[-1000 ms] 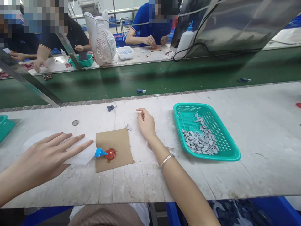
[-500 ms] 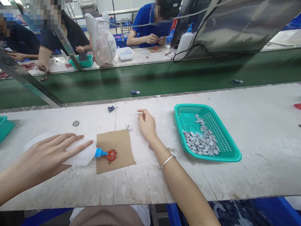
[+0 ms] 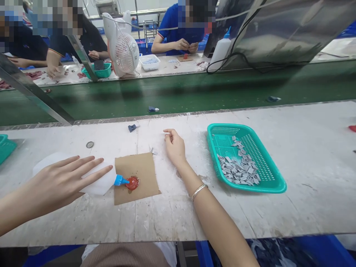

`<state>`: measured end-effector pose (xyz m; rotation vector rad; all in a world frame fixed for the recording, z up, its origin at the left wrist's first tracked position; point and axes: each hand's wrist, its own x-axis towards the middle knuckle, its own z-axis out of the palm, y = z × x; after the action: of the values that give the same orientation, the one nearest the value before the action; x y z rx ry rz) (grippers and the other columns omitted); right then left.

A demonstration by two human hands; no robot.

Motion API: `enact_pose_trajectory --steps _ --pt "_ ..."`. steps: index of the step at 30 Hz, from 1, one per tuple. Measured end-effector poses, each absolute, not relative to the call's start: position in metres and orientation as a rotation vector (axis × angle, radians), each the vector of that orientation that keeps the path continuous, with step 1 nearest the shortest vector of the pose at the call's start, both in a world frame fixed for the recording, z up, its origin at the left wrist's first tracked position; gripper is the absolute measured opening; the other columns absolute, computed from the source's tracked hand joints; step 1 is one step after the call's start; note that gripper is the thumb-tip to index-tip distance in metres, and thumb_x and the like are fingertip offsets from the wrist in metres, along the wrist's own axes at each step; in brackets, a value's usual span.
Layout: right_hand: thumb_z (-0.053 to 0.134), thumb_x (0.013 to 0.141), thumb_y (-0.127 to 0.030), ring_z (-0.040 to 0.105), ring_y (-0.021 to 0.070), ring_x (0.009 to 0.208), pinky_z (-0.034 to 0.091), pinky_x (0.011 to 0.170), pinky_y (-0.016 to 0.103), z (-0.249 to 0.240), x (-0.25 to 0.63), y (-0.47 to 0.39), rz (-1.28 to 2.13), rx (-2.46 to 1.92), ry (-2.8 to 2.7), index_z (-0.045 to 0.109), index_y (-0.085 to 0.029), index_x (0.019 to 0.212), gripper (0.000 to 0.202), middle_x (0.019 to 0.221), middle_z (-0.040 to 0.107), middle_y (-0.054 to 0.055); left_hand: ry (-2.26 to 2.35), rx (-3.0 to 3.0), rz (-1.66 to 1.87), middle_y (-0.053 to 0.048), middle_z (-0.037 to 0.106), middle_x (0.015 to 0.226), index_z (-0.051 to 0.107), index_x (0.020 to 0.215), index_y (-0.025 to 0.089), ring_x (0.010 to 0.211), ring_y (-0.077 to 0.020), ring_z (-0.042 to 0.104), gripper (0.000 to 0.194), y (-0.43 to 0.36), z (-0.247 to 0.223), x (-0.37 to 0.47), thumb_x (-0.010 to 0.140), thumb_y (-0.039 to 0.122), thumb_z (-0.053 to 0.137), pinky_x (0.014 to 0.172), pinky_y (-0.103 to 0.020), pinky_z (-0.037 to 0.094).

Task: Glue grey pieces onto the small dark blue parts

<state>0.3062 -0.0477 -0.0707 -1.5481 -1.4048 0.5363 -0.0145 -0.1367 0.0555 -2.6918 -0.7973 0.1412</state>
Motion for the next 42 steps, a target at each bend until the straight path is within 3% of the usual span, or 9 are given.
enact_pose_trajectory --steps 7,11,15,19,23,27,33,42 --pt "0.038 0.088 -0.025 0.058 0.0193 0.069 0.045 0.066 0.030 -0.068 0.304 -0.050 0.451 -1.572 -1.450 0.062 -0.018 0.106 0.031 0.081 0.063 0.004 -0.742 -2.629 0.179 -0.013 0.063 0.129 0.047 0.138 0.020 0.112 -0.0307 0.062 0.067 -0.135 0.055 -0.014 0.078 -0.007 0.042 0.088 -0.043 0.051" --pt "0.039 0.088 -0.021 0.058 0.0247 0.089 0.047 0.082 0.038 -0.049 0.296 -0.026 0.344 -1.569 -1.564 0.061 -0.018 0.108 0.030 0.100 0.063 0.010 -0.759 -2.648 0.163 -0.013 0.062 0.130 0.044 0.140 0.019 0.113 -0.0306 0.061 0.066 -0.136 0.059 -0.015 0.078 -0.005 0.042 0.088 -0.043 0.050" --pt "0.048 0.084 -0.015 0.049 0.0315 0.116 0.042 0.097 0.045 -0.028 0.275 0.031 0.307 -1.545 -1.795 0.058 -0.017 0.120 0.038 0.126 0.056 0.014 -0.806 -2.693 0.177 -0.013 0.062 0.130 0.044 0.139 0.018 0.113 -0.0306 0.061 0.065 -0.136 0.059 -0.015 0.077 0.002 0.050 0.088 -0.042 0.050" --pt "0.050 0.082 -0.010 0.047 0.0353 0.119 0.042 0.097 0.050 -0.028 0.246 0.088 0.329 -1.590 -1.959 0.054 -0.014 0.129 0.048 0.138 0.049 0.017 -0.844 -2.697 0.229 -0.015 0.063 0.127 0.049 0.133 0.014 0.110 -0.0319 0.062 0.060 -0.136 0.061 -0.013 0.073 0.010 0.059 0.087 -0.042 0.051" --pt "0.049 0.081 -0.006 0.052 0.0359 0.109 0.043 0.091 0.052 -0.040 0.226 0.113 0.308 -1.637 -2.028 0.061 -0.014 0.118 0.040 0.123 0.060 0.020 -0.873 -2.700 0.353 -0.016 0.063 0.124 0.046 0.134 0.015 0.106 -0.0327 0.063 0.064 -0.136 0.066 -0.011 0.073 0.018 0.065 0.080 -0.041 0.053" --pt "0.043 0.083 -0.002 0.054 0.0332 0.103 0.042 0.090 0.049 -0.044 0.221 0.114 0.251 -1.604 -2.040 0.063 -0.015 0.106 0.033 0.106 0.066 0.019 -0.803 -2.660 0.400 -0.014 0.065 0.121 0.044 0.136 0.017 0.103 -0.0306 0.065 0.064 -0.135 0.068 -0.011 0.074 0.003 0.057 0.075 -0.039 0.053" --pt "0.041 0.088 -0.011 0.055 0.0304 0.103 0.044 0.086 0.043 -0.044 0.246 0.081 0.182 -1.514 -1.925 0.057 -0.017 0.117 0.034 0.110 0.064 0.015 -0.740 -2.618 0.290 -0.014 0.065 0.121 0.045 0.135 0.019 0.104 -0.0290 0.064 0.061 -0.136 0.061 -0.014 0.078 -0.001 0.051 0.080 -0.038 0.052" --pt "0.045 0.085 -0.015 0.057 0.0275 0.095 0.044 0.085 0.039 -0.069 0.295 0.028 0.173 -1.508 -1.776 0.061 -0.018 0.108 0.028 0.103 0.066 0.011 -0.678 -2.614 0.204 -0.013 0.067 0.118 0.048 0.133 0.019 0.104 -0.0290 0.065 0.060 -0.135 0.058 -0.015 0.077 -0.004 0.046 0.078 -0.039 0.052"
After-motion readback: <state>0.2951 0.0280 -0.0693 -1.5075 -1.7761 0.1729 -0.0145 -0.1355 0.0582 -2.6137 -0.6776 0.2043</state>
